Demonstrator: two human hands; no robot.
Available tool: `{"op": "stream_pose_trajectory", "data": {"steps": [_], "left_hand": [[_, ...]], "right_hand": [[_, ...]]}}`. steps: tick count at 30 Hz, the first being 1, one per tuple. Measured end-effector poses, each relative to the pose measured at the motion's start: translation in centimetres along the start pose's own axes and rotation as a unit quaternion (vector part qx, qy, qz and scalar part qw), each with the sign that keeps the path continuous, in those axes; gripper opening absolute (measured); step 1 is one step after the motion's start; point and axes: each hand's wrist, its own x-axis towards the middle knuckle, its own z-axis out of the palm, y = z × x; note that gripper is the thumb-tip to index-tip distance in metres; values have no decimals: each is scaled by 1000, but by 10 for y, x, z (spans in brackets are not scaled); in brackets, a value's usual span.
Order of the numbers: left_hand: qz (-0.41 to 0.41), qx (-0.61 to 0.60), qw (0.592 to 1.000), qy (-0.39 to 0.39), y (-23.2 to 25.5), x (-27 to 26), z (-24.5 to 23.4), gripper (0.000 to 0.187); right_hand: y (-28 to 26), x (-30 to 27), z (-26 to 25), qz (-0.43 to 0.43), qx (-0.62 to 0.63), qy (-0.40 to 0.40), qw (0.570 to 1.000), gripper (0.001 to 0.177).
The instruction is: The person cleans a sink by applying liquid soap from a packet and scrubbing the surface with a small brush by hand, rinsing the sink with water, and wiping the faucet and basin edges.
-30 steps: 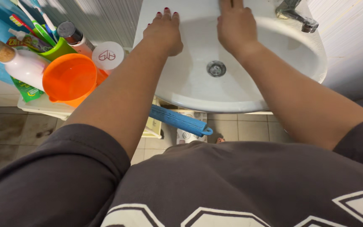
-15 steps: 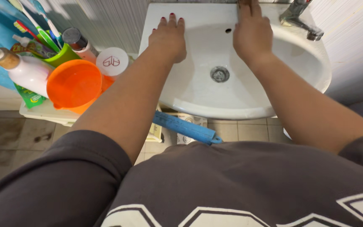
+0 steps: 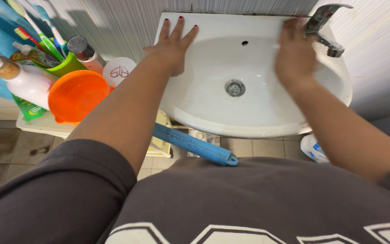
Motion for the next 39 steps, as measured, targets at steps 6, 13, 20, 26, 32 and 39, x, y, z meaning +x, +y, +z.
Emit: {"op": "stream_pose_trajectory", "data": {"steps": [6,13,20,26,32,39], "left_hand": [[2,5,1000,5,-1,0,0,114],[-2,16,1000,5,1,-1,0,114],[-7,13,1000,1,1,-1,0,118],[-12,20,1000,10,2,2,4,117],[45,61,993,87,6,35,31,95],[142,-7,989,39,94,62,22,93]], "right_hand": [[14,-36,-29,37,-3,-105,994,48],[10,2,1,100,65,-69,990,60],[10,-9,1,94,133,-51,985,51],[3,-19,-19,125,86,-105,983,50],[5,-13,-1,90,97,-29,991,59],[5,-6,-68,207,146,-282,925,27]]}}
